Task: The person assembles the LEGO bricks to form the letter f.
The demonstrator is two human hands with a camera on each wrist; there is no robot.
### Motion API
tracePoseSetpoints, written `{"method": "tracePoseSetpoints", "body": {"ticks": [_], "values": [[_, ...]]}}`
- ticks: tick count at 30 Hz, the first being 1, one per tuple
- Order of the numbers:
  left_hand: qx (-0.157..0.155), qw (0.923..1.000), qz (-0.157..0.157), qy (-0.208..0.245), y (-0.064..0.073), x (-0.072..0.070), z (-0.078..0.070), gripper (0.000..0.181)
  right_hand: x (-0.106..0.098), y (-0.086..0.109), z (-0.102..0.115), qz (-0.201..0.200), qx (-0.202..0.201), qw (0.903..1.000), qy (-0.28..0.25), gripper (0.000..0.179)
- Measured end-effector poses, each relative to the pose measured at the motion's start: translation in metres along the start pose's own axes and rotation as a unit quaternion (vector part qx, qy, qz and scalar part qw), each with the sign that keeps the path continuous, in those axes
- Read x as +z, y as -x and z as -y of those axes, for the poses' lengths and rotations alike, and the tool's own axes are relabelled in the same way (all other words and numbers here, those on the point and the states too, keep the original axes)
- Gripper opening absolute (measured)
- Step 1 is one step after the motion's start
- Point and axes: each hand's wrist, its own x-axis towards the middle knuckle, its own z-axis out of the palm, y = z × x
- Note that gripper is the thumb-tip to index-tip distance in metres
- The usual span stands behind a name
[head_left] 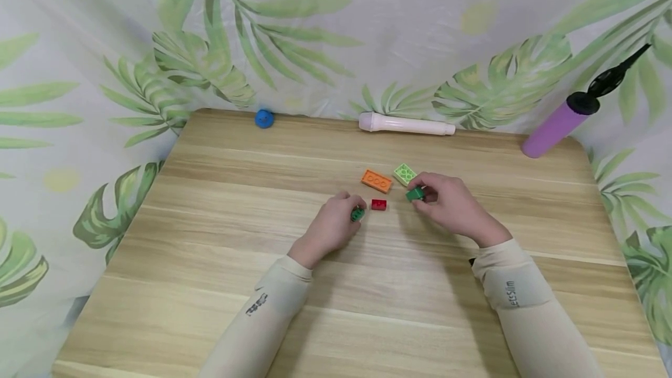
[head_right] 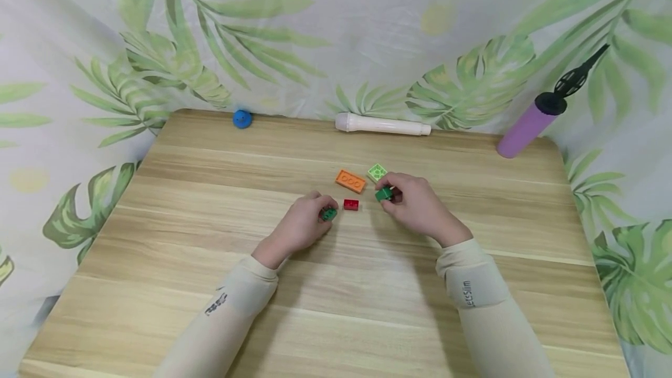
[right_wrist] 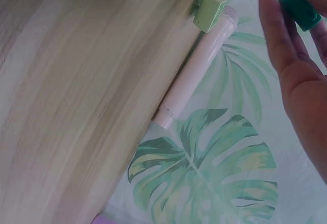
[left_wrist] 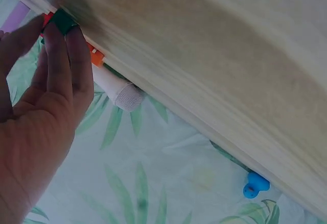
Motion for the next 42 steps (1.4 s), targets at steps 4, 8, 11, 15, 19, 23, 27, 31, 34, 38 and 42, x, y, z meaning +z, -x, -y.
{"method": "tracePoseSetpoints", "body": {"ticks": [4,8,11,15,19,23,27,31,34,38,42], "values": [[-0.011,0.9998,0.009,0.011,-0.001,-0.001,0.003,0.042,0.001,0.000,0.001,-0.007,-0.005,0.9999,-0.011,0.022],[-0.017,0.9997,0.009,0.013,-0.001,-0.001,0.005,0.043,0.002,-0.001,0.001,-0.023,-0.018,0.9995,-0.010,0.024],[-0.027,0.9995,0.010,0.013,-0.002,-0.002,0.005,0.039,0.003,-0.003,0.001,-0.027,-0.025,0.9992,-0.012,0.023],[-0.036,0.9993,0.009,0.009,-0.003,-0.002,0.004,0.034,0.004,-0.006,0.004,-0.032,-0.028,0.9990,-0.014,0.015],[-0.034,0.9994,0.006,0.009,-0.004,-0.002,0.004,0.032,0.005,-0.009,0.008,-0.034,-0.026,0.9990,-0.012,0.017],[-0.031,0.9995,0.004,0.010,-0.004,-0.002,0.004,0.032,0.005,-0.010,0.012,-0.024,-0.017,0.9995,-0.011,0.022],[-0.034,0.9994,0.000,0.007,-0.006,-0.001,0.006,0.032,0.006,-0.010,0.014,-0.011,0.004,0.9996,-0.027,0.034],[-0.038,0.9993,-0.001,0.004,-0.006,-0.001,0.008,0.032,0.007,-0.010,0.015,-0.013,0.016,0.9989,-0.041,0.042],[-0.045,0.9989,0.000,0.016,-0.005,-0.003,0.008,0.034,0.009,-0.010,0.015,-0.028,0.013,0.9989,-0.036,0.040],[-0.055,0.9979,0.007,0.032,-0.005,-0.006,0.009,0.038,0.009,-0.012,0.015,-0.055,0.002,0.9979,-0.035,0.038],[-0.059,0.9976,0.016,0.034,-0.006,-0.007,0.011,0.039,0.009,-0.012,0.016,-0.069,0.012,0.9966,-0.044,0.047]]}}
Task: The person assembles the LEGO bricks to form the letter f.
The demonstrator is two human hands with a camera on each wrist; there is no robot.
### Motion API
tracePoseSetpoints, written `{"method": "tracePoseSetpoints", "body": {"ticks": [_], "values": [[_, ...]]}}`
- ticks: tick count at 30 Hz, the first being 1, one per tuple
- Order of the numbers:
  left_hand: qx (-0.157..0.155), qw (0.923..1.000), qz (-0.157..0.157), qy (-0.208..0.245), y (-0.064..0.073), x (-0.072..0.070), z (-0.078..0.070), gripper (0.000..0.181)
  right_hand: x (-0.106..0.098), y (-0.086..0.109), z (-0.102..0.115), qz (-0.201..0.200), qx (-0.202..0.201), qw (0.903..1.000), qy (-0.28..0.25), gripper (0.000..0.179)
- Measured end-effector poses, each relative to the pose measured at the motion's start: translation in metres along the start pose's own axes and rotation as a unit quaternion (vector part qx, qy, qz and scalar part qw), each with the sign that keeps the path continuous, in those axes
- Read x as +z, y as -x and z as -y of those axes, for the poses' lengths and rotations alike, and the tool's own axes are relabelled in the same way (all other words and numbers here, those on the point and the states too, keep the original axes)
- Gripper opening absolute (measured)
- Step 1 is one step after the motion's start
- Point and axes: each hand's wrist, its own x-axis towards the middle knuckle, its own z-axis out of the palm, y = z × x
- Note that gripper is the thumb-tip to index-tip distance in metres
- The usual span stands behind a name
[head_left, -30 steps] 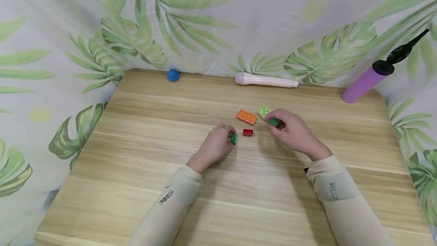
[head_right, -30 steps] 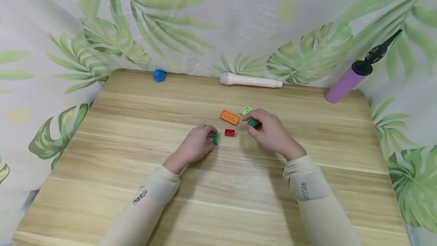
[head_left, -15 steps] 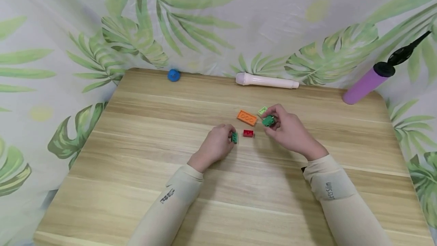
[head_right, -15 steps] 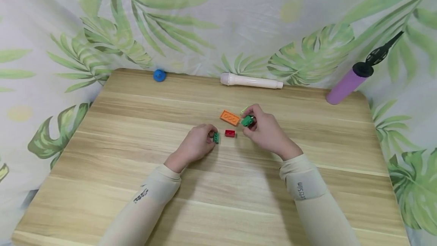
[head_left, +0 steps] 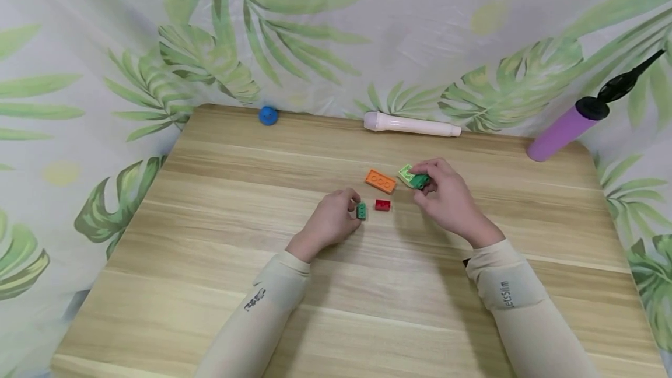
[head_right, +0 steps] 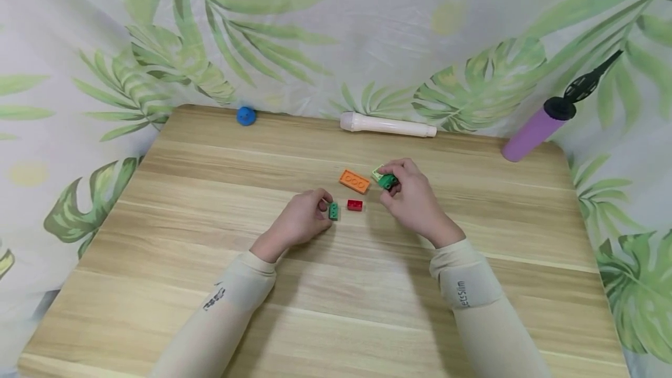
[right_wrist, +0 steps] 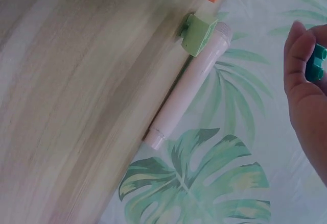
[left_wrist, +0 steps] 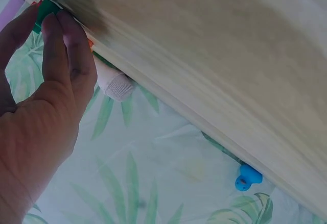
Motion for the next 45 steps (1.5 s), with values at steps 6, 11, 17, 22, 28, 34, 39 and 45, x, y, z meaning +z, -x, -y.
{"method": "tracePoseSetpoints", "body": {"ticks": [6,11,17,22,28,34,39,45], "values": [[0.005,1.0000,-0.004,-0.007,0.000,0.001,0.000,0.037,0.000,0.002,0.002,0.004,0.002,0.9993,-0.037,0.054],[0.005,0.9999,-0.006,-0.008,0.001,0.002,0.001,0.035,0.001,0.002,0.001,0.004,-0.008,0.9996,-0.025,0.040],[0.009,0.9999,-0.006,-0.011,0.000,0.001,-0.001,0.033,0.003,0.001,0.000,0.004,-0.010,0.9990,-0.043,0.044],[0.010,0.9999,-0.004,-0.012,0.001,0.000,-0.002,0.033,0.004,0.000,-0.001,0.005,-0.007,0.9986,-0.052,0.037],[0.011,0.9998,-0.004,-0.013,0.001,0.000,-0.004,0.033,0.005,-0.001,0.001,0.001,-0.004,0.9987,-0.051,0.034],[0.011,0.9999,-0.005,-0.011,0.000,0.001,-0.002,0.033,0.010,-0.004,0.003,0.009,0.014,0.9982,-0.057,0.050],[0.014,0.9998,-0.004,-0.012,-0.001,0.002,-0.001,0.033,0.022,-0.008,0.007,0.041,0.023,0.9972,-0.058,0.040],[0.024,0.9997,-0.008,-0.006,-0.001,0.001,0.002,0.033,0.042,-0.014,0.008,0.075,-0.041,0.9958,0.031,0.042]]}}
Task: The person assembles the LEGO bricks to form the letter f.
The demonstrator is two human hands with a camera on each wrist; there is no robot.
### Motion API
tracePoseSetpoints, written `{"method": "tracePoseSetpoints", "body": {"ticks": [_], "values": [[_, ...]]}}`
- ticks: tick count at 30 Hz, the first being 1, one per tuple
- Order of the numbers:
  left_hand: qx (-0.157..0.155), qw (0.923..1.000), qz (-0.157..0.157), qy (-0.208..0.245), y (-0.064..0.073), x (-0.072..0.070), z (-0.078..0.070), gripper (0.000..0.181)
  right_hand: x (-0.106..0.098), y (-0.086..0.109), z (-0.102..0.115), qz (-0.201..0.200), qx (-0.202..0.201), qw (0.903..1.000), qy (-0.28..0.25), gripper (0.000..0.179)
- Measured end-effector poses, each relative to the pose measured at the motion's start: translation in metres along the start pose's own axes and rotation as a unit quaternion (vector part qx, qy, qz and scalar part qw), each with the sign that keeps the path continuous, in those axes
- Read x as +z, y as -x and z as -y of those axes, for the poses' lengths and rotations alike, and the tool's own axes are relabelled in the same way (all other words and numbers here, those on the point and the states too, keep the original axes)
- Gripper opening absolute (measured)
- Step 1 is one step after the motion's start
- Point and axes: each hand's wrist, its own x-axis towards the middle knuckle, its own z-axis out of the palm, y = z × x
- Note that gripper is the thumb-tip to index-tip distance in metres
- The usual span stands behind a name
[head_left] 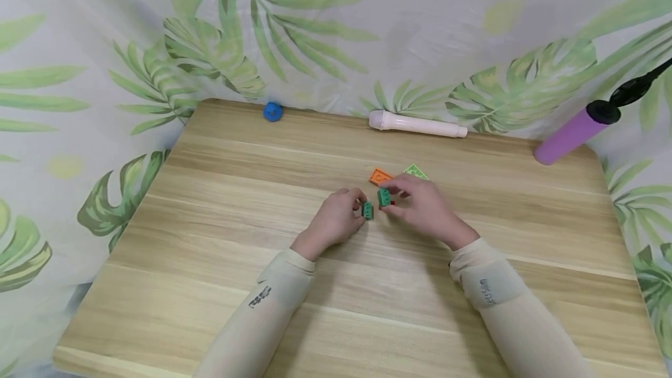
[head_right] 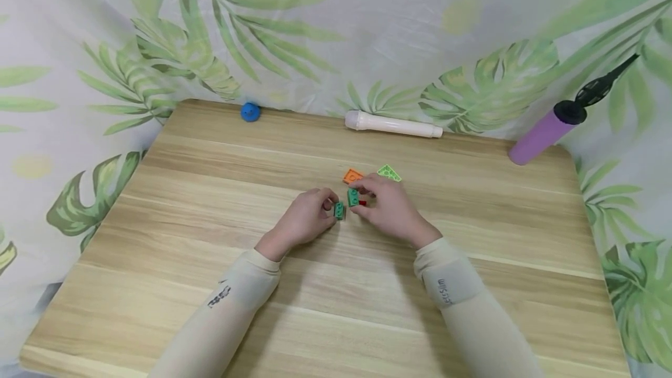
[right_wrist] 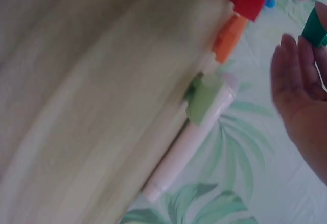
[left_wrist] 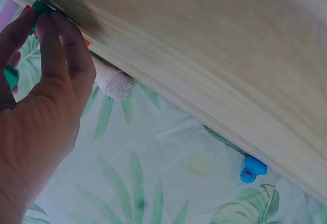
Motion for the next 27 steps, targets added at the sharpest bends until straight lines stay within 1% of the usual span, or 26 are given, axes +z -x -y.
{"method": "tracePoseSetpoints", "body": {"ticks": [6,9,13,20,27], "values": [[0.002,1.0000,0.002,-0.006,0.001,0.001,0.002,0.034,0.018,-0.006,-0.001,0.031,0.004,0.9993,0.023,0.040],[0.005,0.9999,-0.001,-0.012,0.001,0.002,0.003,0.035,0.023,-0.008,-0.001,0.035,-0.007,0.9986,0.039,0.040],[0.008,0.9999,-0.004,-0.014,0.001,0.002,0.004,0.035,0.025,-0.010,0.001,0.038,-0.014,0.9978,0.053,0.040],[0.011,0.9998,-0.005,-0.019,0.001,0.002,0.002,0.035,0.029,-0.013,-0.001,0.037,-0.019,0.9973,0.061,0.036],[0.011,0.9998,-0.005,-0.017,0.001,0.001,0.003,0.035,0.029,-0.014,0.003,0.039,-0.028,0.9960,0.075,0.036]]}}
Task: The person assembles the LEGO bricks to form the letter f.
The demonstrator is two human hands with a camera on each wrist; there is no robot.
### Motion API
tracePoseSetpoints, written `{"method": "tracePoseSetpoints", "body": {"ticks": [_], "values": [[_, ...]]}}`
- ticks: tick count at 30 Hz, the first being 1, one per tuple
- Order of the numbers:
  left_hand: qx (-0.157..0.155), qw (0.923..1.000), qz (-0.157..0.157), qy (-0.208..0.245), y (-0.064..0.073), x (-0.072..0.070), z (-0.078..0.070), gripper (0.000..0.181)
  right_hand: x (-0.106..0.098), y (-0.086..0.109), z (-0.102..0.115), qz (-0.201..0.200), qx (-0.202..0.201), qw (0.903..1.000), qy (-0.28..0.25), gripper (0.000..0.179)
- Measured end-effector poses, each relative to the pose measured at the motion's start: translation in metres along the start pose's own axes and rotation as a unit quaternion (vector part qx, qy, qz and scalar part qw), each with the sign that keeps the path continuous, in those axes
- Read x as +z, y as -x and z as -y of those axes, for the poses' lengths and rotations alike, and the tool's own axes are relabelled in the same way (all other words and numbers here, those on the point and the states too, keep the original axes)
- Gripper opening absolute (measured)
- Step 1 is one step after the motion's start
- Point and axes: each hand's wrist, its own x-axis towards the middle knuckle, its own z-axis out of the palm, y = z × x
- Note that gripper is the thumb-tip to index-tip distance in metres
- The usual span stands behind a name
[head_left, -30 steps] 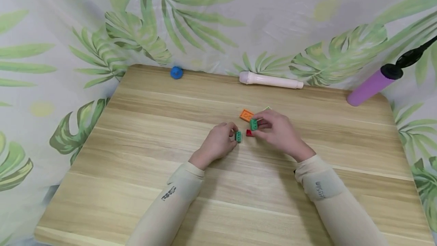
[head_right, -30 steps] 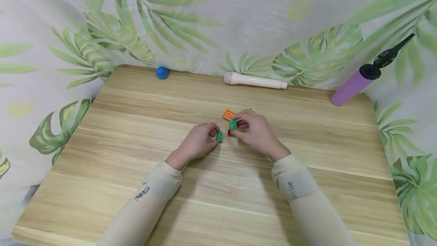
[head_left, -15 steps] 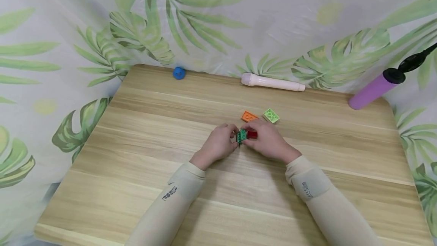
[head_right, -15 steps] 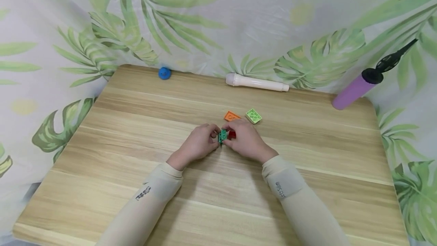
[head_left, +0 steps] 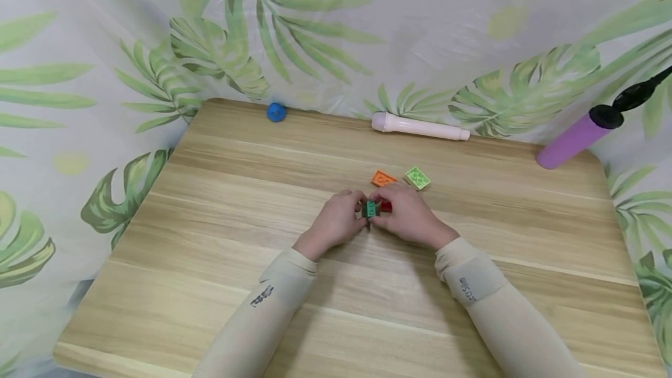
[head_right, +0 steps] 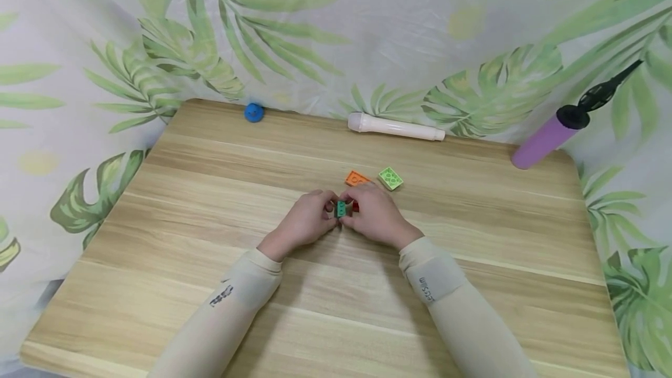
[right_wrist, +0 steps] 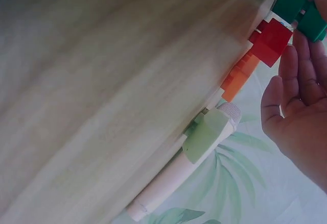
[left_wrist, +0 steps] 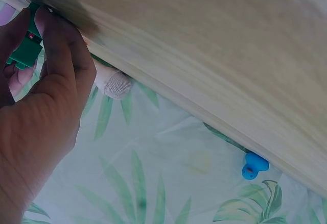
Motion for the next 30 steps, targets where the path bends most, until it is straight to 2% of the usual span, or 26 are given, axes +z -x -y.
{"method": "tracePoseSetpoints", "body": {"ticks": [11,17,30], "values": [[0.007,0.9999,-0.008,-0.007,-0.0004,0.0009,-0.0003,0.035,-0.0007,-0.0013,0.0008,-0.002,0.002,0.9997,0.026,0.035],[0.001,1.0000,-0.005,-0.004,0.0004,0.0010,-0.0004,0.033,0.0001,-0.0022,0.0015,-0.003,0.007,0.9996,0.028,0.032],[-0.007,0.9995,-0.011,0.028,0.0033,-0.0054,0.0062,0.032,0.0012,-0.0033,0.0023,-0.004,0.004,0.9989,0.046,0.030]]}}
